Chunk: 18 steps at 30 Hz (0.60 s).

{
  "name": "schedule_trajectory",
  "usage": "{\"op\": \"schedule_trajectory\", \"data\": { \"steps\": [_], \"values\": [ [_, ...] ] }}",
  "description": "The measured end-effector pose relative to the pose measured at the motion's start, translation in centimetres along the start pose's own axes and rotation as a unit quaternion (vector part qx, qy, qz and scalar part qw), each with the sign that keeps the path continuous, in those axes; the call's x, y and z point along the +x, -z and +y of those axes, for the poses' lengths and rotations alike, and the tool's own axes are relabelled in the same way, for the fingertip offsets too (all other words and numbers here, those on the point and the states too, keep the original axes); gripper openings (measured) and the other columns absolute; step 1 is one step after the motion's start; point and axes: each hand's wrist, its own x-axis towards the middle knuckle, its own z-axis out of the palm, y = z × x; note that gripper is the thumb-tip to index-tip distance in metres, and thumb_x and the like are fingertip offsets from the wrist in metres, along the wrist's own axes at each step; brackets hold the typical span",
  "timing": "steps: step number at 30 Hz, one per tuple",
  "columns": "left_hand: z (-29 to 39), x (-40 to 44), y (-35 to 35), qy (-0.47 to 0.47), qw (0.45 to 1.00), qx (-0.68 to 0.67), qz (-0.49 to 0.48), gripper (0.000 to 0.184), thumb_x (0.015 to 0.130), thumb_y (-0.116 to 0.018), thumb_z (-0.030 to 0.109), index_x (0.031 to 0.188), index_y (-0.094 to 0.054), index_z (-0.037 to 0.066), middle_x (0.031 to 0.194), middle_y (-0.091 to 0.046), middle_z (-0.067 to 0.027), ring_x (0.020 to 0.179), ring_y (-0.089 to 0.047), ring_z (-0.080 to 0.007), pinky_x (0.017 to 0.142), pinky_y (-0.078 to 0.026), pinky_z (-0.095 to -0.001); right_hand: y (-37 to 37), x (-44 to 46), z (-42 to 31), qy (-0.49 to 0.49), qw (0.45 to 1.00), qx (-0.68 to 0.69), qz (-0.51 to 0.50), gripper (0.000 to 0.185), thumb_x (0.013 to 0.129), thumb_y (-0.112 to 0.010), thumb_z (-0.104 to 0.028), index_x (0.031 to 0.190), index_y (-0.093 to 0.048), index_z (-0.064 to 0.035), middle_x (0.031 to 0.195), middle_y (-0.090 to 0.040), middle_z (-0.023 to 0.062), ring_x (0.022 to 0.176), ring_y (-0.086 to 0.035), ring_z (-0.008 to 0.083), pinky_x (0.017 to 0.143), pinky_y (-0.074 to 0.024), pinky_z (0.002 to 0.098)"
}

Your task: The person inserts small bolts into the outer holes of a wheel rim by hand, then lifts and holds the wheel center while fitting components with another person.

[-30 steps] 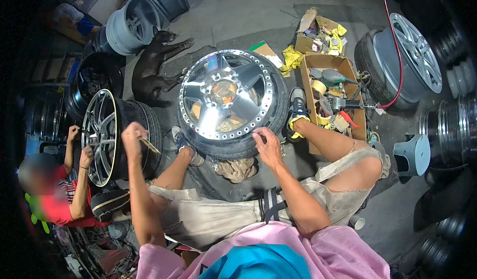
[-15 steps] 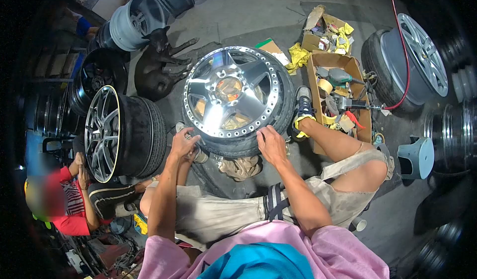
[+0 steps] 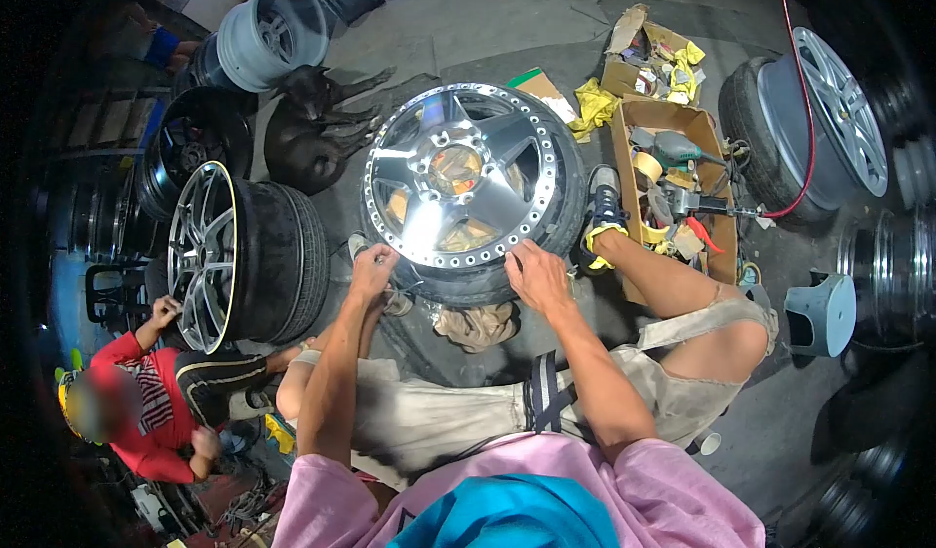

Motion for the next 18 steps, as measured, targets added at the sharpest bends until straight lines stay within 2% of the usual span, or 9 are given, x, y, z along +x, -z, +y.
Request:
{"op": "schedule_trajectory", "data": {
  "steps": [2, 3, 5, 6, 8, 12, 14, 15, 18],
  "values": [
    [-1.6, 1.0, -0.6, -0.057, 0.997, 0.043, 0.030, 0.029, 0.087, -0.074, 0.032, 0.101, -0.072, 0.007, 0.091, -0.073, -0.0184, 0.079, -0.072, -0.0342, 0.076, -0.055, -0.0437, 0.4, 0.0, 0.2, 0.003, 1.000, 0.005, -0.008, 0.020, 0.098, -0.058, -0.020, 0.098, -0.068, -0.0026, 0.102, -0.066, 0.0165, 0.086, -0.067, 0.0422, 0.076, -0.0545, 0.0505],
    [-1.9, 1.1, -0.7, -0.057, 0.997, 0.043, 0.030, 0.029, 0.087, -0.074, 0.032, 0.101, -0.072, 0.007, 0.091, -0.073, -0.0184, 0.079, -0.072, -0.0342, 0.076, -0.055, -0.0437, 0.5, 0.1, 0.3, 0.005, 1.000, 0.009, -0.018, 0.020, 0.098, -0.058, -0.020, 0.097, -0.067, -0.0027, 0.103, -0.066, 0.0163, 0.086, -0.067, 0.0420, 0.076, -0.0546, 0.0507],
    [-1.5, 0.8, -0.8, -0.064, 0.996, 0.043, 0.046, 0.032, 0.085, -0.077, 0.030, 0.108, -0.071, 0.007, 0.087, -0.072, -0.0158, 0.070, -0.071, -0.0260, 0.065, -0.055, -0.0400, 0.3, 0.1, 0.2, 0.006, 1.000, 0.009, -0.003, 0.020, 0.098, -0.058, -0.021, 0.097, -0.067, -0.0027, 0.102, -0.066, 0.0161, 0.086, -0.067, 0.0419, 0.076, -0.0547, 0.0507],
    [-0.9, 0.4, -0.6, -0.064, 0.996, 0.044, 0.046, 0.032, 0.085, -0.077, 0.030, 0.108, -0.071, 0.007, 0.087, -0.072, -0.0158, 0.070, -0.071, -0.0260, 0.065, -0.055, -0.0400, 0.3, 0.1, 0.1, 0.006, 1.000, 0.009, 0.013, 0.020, 0.098, -0.058, -0.021, 0.096, -0.067, -0.0027, 0.102, -0.066, 0.0160, 0.085, -0.067, 0.0418, 0.076, -0.0549, 0.0508],
    [0.5, -0.3, -0.1, -0.032, 0.999, -0.002, 0.014, 0.036, 0.083, -0.079, 0.027, 0.111, -0.070, 0.006, 0.085, -0.069, -0.0120, 0.066, -0.069, -0.0185, 0.057, -0.054, -0.0348, 0.3, -0.1, -0.1, 0.009, 1.000, -0.005, 0.012, 0.020, 0.098, -0.058, -0.021, 0.097, -0.067, -0.0028, 0.102, -0.065, 0.0161, 0.085, -0.067, 0.0418, 0.075, -0.0550, 0.0508],
    [1.0, -0.5, 0.1, -0.019, 0.999, -0.028, -0.010, 0.037, 0.082, -0.080, 0.026, 0.110, -0.070, 0.005, 0.084, -0.068, -0.0094, 0.068, -0.068, -0.0174, 0.056, -0.054, -0.0322, -0.3, -0.3, -0.3, 0.029, 0.999, -0.029, 0.017, 0.021, 0.098, -0.060, -0.022, 0.098, -0.067, -0.0030, 0.101, -0.064, 0.0161, 0.082, -0.067, 0.0421, 0.074, -0.0553, 0.0510],
    [0.6, -0.4, -0.1, -0.016, 0.998, -0.054, -0.017, 0.039, 0.085, -0.079, 0.021, 0.114, -0.066, -0.001, 0.082, -0.061, -0.0043, 0.066, -0.061, -0.0104, 0.052, -0.051, -0.0285, -0.6, -0.3, -0.4, 0.027, 0.999, -0.024, 0.027, 0.022, 0.097, -0.060, -0.024, 0.098, -0.068, -0.0030, 0.100, -0.065, 0.0159, 0.081, -0.067, 0.0422, 0.073, -0.0552, 0.0510],
    [0.2, -0.3, -0.2, -0.015, 0.998, -0.054, -0.015, 0.039, 0.085, -0.079, 0.021, 0.114, -0.066, -0.001, 0.082, -0.061, -0.0043, 0.066, -0.061, -0.0104, 0.052, -0.051, -0.0285, -0.7, -0.2, -0.4, 0.023, 0.999, -0.021, 0.038, 0.023, 0.097, -0.061, -0.025, 0.098, -0.068, -0.0029, 0.099, -0.066, 0.0158, 0.080, -0.068, 0.0423, 0.073, -0.0551, 0.0510],
    [-1.2, 0.5, -0.6, -0.011, 0.996, -0.085, -0.005, 0.029, 0.088, -0.077, 0.020, 0.108, -0.069, 0.001, 0.081, -0.062, -0.0035, 0.067, -0.060, -0.0089, 0.052, -0.051, -0.0280, -1.0, 0.0, -0.6, 0.001, 0.999, -0.017, 0.042, 0.027, 0.095, -0.064, -0.029, 0.092, -0.069, -0.0028, 0.093, -0.067, 0.0152, 0.078, -0.067, 0.0417, 0.071, -0.0543, 0.0498]
  ]
}}
